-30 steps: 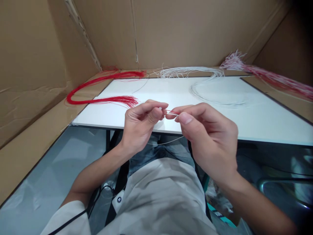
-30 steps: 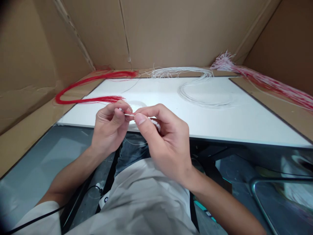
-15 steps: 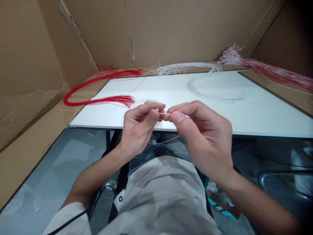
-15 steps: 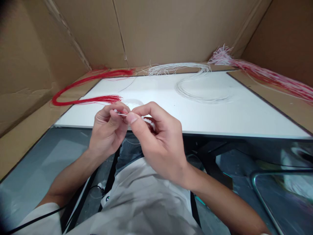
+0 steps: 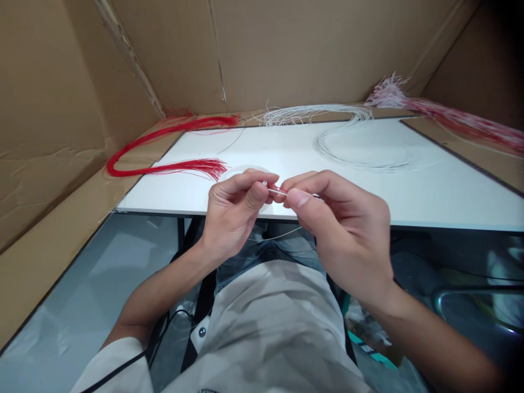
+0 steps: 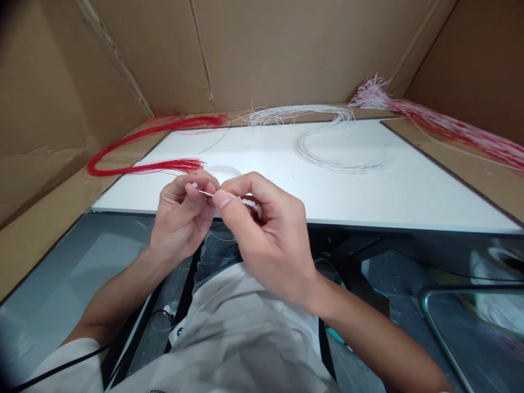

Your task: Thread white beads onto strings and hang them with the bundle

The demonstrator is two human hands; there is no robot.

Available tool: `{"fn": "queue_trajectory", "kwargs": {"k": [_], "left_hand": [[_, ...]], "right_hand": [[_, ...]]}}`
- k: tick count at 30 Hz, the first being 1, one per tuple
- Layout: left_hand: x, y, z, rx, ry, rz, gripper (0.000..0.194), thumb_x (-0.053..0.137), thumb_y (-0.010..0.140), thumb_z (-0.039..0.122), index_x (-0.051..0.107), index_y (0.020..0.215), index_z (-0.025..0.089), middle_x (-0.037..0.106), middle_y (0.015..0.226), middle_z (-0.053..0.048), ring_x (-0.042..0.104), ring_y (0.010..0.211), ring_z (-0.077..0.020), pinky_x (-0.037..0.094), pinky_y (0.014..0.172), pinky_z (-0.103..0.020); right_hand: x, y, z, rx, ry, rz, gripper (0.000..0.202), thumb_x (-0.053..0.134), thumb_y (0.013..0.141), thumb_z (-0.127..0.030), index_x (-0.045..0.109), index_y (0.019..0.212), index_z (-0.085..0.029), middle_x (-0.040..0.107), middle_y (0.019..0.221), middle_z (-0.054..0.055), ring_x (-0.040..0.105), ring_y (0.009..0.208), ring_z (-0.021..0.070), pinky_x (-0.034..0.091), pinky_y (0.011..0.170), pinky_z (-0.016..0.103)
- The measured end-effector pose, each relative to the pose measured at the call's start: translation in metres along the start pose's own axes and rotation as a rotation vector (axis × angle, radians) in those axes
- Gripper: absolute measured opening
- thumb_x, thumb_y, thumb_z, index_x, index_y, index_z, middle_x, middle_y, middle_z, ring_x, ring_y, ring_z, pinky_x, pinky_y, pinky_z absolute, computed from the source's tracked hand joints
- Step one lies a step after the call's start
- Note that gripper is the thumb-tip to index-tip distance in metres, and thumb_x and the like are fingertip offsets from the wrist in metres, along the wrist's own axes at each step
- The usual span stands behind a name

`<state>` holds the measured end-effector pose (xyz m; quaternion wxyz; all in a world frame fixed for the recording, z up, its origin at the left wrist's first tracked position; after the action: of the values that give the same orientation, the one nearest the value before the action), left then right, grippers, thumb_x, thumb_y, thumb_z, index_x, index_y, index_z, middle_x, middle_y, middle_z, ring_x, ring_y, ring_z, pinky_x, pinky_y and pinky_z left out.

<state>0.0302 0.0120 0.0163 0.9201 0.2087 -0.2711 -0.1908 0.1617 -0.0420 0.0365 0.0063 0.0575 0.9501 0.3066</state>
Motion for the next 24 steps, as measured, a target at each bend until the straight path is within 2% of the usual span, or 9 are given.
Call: {"fn": "queue_trajectory", "kwargs": {"k": [4, 6, 9, 12, 16, 20, 24], "left_hand": [[-0.0010, -0.0002, 0.0001, -0.014, 0.007, 0.006, 0.011, 0.090, 0.080, 0.042, 0.086, 0.084, 0.033, 0.076, 0.081, 0.004, 0.070, 0.073, -0.0044, 0.057, 0.071, -0.015], [-0.0014, -0.0001, 0.0002, -0.006, 0.017, 0.006, 0.011, 0.090, 0.080, 0.042, 0.086, 0.083, 0.032, 0.076, 0.082, 0.004, 0.070, 0.072, -0.0044, 0.057, 0.071, -0.015], [-0.0012, 0.0000, 0.0003, 0.013, 0.026, -0.006, 0.012, 0.089, 0.082, 0.042, 0.086, 0.083, 0.031, 0.077, 0.083, 0.003, 0.069, 0.072, -0.0039, 0.056, 0.070, -0.015], [-0.0006, -0.0001, 0.0005, 0.023, 0.037, -0.019, 0.012, 0.089, 0.082, 0.042, 0.086, 0.084, 0.031, 0.077, 0.083, 0.003, 0.068, 0.072, -0.0041, 0.056, 0.071, -0.016], [0.0001, 0.0000, 0.0010, 0.010, 0.042, -0.005, 0.013, 0.090, 0.081, 0.042, 0.086, 0.082, 0.030, 0.076, 0.082, 0.002, 0.068, 0.072, -0.0048, 0.056, 0.071, -0.017], [0.0003, 0.0001, 0.0014, -0.013, 0.035, 0.027, 0.016, 0.092, 0.077, 0.044, 0.085, 0.079, 0.029, 0.075, 0.082, 0.002, 0.068, 0.073, -0.0073, 0.057, 0.070, -0.020], [0.0005, -0.0006, 0.0010, -0.028, 0.025, 0.017, 0.019, 0.092, 0.076, 0.044, 0.085, 0.078, 0.027, 0.074, 0.081, 0.001, 0.067, 0.070, -0.0069, 0.057, 0.071, -0.021]], "right_hand": [[0.0004, -0.0003, -0.0007, 0.000, 0.010, 0.012, 0.019, 0.070, 0.094, -0.016, 0.071, 0.077, -0.024, 0.072, 0.080, 0.000, 0.065, 0.078, 0.0156, 0.050, 0.058, 0.027], [0.0008, -0.0003, -0.0004, 0.011, 0.031, 0.012, 0.019, 0.070, 0.094, -0.016, 0.072, 0.076, -0.024, 0.072, 0.079, 0.000, 0.063, 0.072, 0.0139, 0.048, 0.055, 0.027], [0.0008, -0.0001, 0.0019, 0.048, 0.068, 0.006, 0.018, 0.071, 0.094, -0.018, 0.073, 0.078, -0.023, 0.072, 0.080, -0.002, 0.050, 0.057, 0.0090, 0.042, 0.047, 0.025], [0.0000, 0.0000, 0.0038, 0.071, 0.093, 0.006, 0.016, 0.071, 0.096, -0.021, 0.075, 0.080, -0.023, 0.073, 0.083, -0.001, 0.041, 0.052, 0.0072, 0.037, 0.044, 0.026], [0.0000, -0.0003, 0.0022, 0.089, 0.086, 0.005, 0.017, 0.071, 0.096, -0.020, 0.073, 0.079, -0.022, 0.071, 0.081, -0.002, 0.041, 0.052, 0.0070, 0.035, 0.044, 0.025], [0.0019, -0.0007, -0.0016, 0.093, 0.071, -0.004, 0.018, 0.071, 0.095, -0.019, 0.072, 0.077, -0.022, 0.069, 0.075, -0.002, 0.046, 0.055, 0.0082, 0.039, 0.046, 0.025], [0.0017, -0.0011, -0.0010, 0.111, 0.074, 0.005, 0.019, 0.072, 0.097, -0.027, 0.071, 0.079, -0.022, 0.069, 0.075, -0.003, 0.037, 0.049, 0.0069, 0.033, 0.041, 0.025]]}}
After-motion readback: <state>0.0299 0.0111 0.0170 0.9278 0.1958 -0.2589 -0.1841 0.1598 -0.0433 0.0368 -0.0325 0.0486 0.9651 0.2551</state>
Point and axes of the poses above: each hand's wrist, its own y-axis towards the middle knuckle, its own x-axis out of the palm, z = x × y, the point moved 4 cm from there along y, towards the middle knuckle
